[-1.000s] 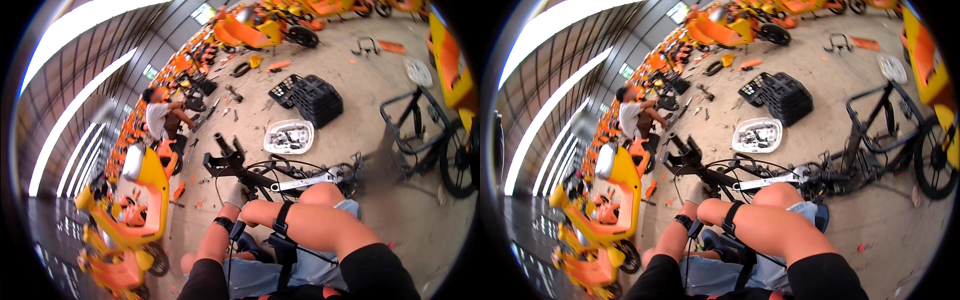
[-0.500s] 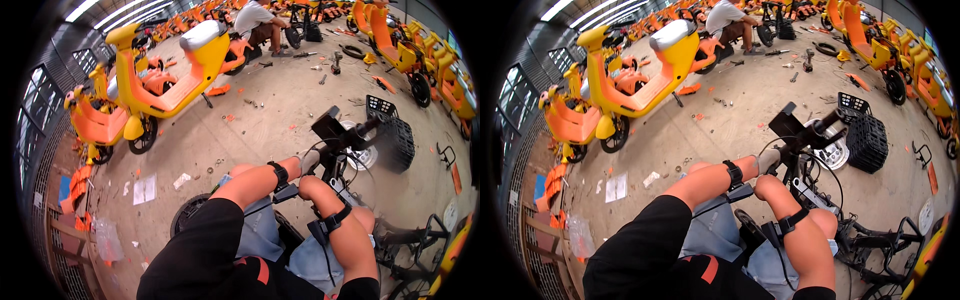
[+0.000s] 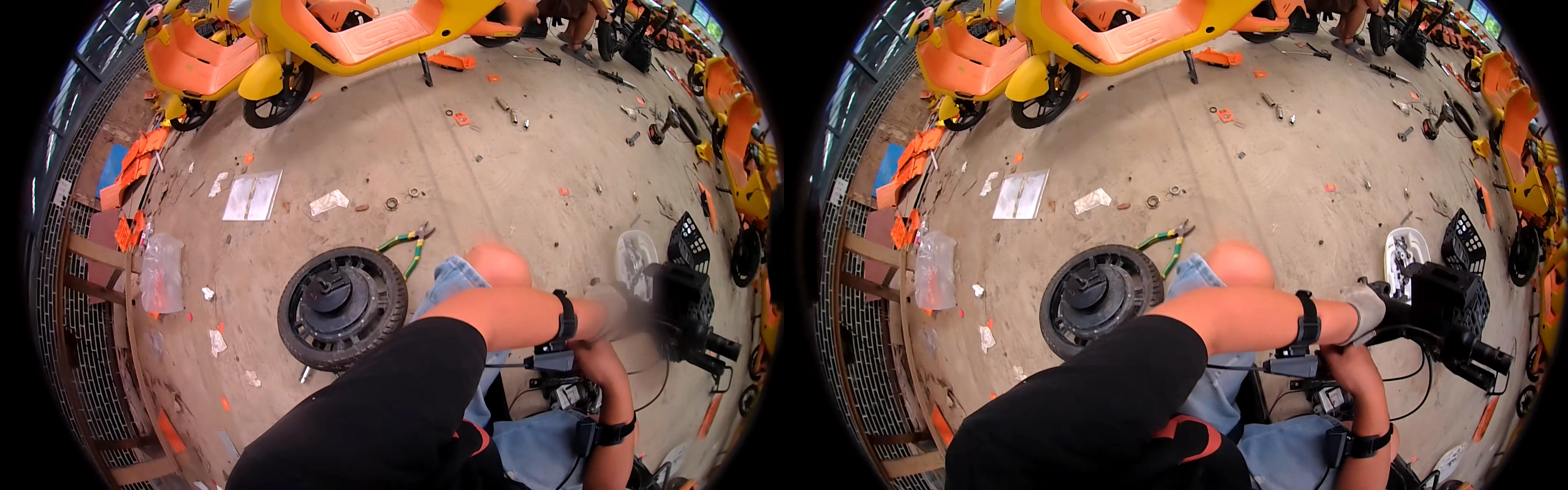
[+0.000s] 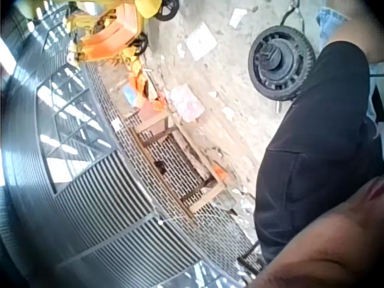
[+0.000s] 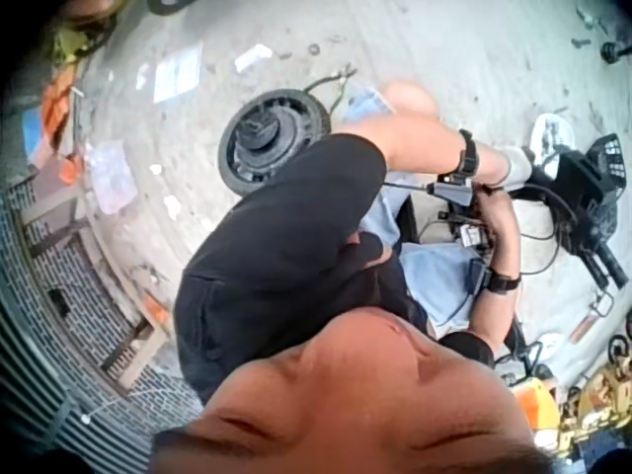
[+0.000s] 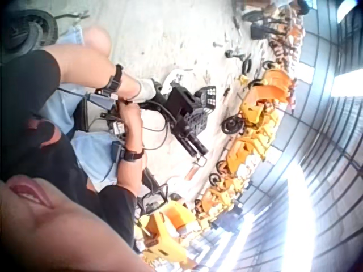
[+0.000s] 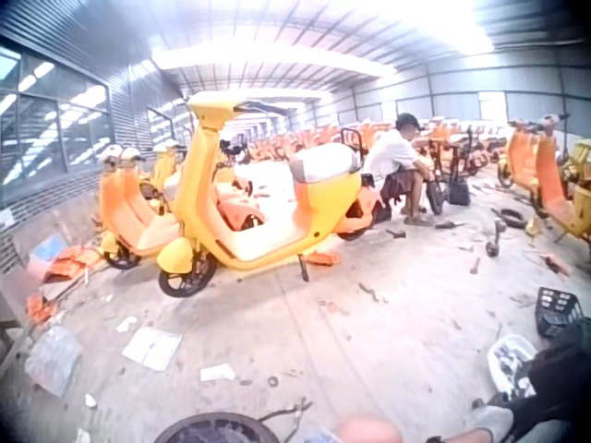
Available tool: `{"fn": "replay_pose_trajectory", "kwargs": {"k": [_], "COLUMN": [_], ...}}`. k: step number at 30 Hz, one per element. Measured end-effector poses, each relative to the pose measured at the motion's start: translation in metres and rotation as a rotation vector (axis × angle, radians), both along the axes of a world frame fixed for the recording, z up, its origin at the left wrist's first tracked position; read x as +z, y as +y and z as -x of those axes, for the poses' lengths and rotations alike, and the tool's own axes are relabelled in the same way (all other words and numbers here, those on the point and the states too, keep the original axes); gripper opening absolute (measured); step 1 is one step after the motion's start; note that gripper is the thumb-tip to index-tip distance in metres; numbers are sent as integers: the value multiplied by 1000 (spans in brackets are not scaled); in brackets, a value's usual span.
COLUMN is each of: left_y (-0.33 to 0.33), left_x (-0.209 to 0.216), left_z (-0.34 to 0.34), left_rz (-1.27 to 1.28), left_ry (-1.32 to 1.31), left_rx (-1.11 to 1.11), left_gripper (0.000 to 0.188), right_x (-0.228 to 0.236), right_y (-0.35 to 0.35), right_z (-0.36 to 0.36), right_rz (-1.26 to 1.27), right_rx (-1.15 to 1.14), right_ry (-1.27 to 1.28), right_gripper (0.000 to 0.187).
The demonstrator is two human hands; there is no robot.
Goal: The person sits on the floor of a workshop and assembles the front fork and handlebar assembly of a yellow electric scooter. They use a wrench to tighten bolts and manipulate wires and cables to secure the components together.
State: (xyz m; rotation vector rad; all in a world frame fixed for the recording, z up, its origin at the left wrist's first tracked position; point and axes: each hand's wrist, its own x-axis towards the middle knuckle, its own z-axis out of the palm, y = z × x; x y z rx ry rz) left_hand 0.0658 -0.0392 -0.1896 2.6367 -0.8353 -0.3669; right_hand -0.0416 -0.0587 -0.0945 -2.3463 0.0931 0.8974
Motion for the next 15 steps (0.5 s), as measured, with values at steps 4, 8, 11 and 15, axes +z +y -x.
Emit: {"fn": "replay_pose_trajectory", "kwargs": {"k": [4, 8, 11, 15], "left_y": [-2, 0, 4, 6], "left_x": [5, 8, 7, 4], "left_z": [-7, -9, -9, -14], "left_rz": [39, 54, 53, 56], "left_ry": [69, 100, 118, 124], "left_rx": [-44, -48, -45, -39], "left_gripper": [28, 27, 27, 26], "right_x": [-4, 1, -15, -75], "right_y": [1, 6, 13, -3], "right_z": [-6, 3, 10, 10], "right_rz": [-172, -296, -454, -735], "right_rx": [-292, -553, -708, -783], "right_ry": [111, 152, 139, 27], "right_gripper": [29, 30, 33, 43]}}
